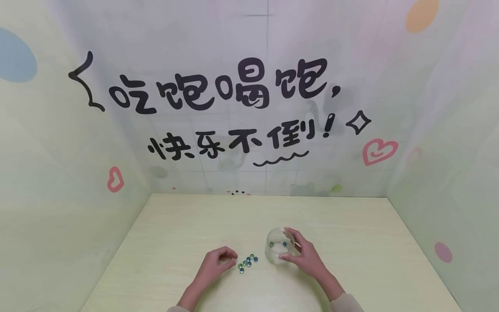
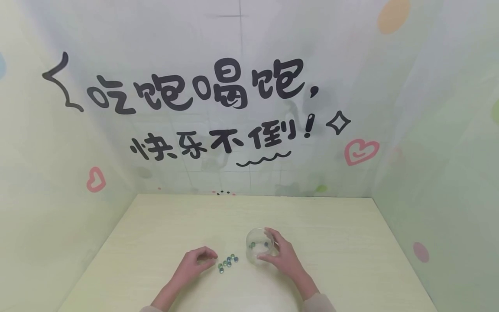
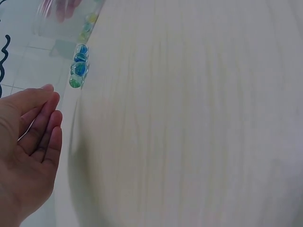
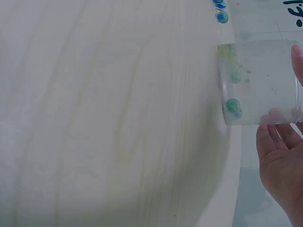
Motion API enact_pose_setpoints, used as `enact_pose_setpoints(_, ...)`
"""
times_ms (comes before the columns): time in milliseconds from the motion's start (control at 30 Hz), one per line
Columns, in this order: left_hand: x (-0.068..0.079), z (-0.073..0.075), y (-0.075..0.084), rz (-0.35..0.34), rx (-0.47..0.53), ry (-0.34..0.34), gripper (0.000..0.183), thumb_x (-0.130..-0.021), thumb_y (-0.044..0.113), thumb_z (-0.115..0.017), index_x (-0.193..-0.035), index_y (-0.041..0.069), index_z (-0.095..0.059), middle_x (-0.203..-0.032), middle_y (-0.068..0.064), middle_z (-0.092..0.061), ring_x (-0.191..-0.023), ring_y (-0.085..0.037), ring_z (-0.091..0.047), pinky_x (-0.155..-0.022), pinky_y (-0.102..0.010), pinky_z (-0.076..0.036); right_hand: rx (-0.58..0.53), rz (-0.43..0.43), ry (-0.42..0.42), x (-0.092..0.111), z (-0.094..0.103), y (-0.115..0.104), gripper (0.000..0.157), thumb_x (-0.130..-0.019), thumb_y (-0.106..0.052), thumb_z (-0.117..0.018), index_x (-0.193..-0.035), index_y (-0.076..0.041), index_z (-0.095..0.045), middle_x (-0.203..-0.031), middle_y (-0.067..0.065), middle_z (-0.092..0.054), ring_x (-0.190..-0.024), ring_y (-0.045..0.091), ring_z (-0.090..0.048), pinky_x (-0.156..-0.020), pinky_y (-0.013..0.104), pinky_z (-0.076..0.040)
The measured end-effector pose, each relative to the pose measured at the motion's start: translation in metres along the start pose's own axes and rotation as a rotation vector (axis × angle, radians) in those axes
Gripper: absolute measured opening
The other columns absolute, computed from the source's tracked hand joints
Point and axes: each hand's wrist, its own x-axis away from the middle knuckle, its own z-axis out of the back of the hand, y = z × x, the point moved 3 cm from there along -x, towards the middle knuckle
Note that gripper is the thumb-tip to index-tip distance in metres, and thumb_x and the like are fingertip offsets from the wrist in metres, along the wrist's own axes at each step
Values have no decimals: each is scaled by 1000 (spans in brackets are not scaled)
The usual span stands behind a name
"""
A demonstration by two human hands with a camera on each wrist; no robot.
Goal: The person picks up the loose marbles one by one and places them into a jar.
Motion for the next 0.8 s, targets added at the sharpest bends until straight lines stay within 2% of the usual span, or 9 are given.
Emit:
enact_pose_setpoints(333,1,-4,-4,-43,-4,-16,15,-84,12,-77,-98,13,-71,-96,1,-74,-91,-12,-67,-83,-22,-56,16,16,0,0,0,3,76,-80,-18,-83,-145,-9,-45,-146,17,-53,-139,39,-46,-111,50,-43)
enact_pose_setpoints(800,1,-8,-4,-33,-6,-36,15,-84,12,-77,-98,13,-71,-96,2,-73,-91,-13,-67,-83,-23,-56,12,-13,2,0,0,4,78,-79,-21,-84,-146,-11,-45,-149,16,-51,-141,38,-45,-112,48,-42)
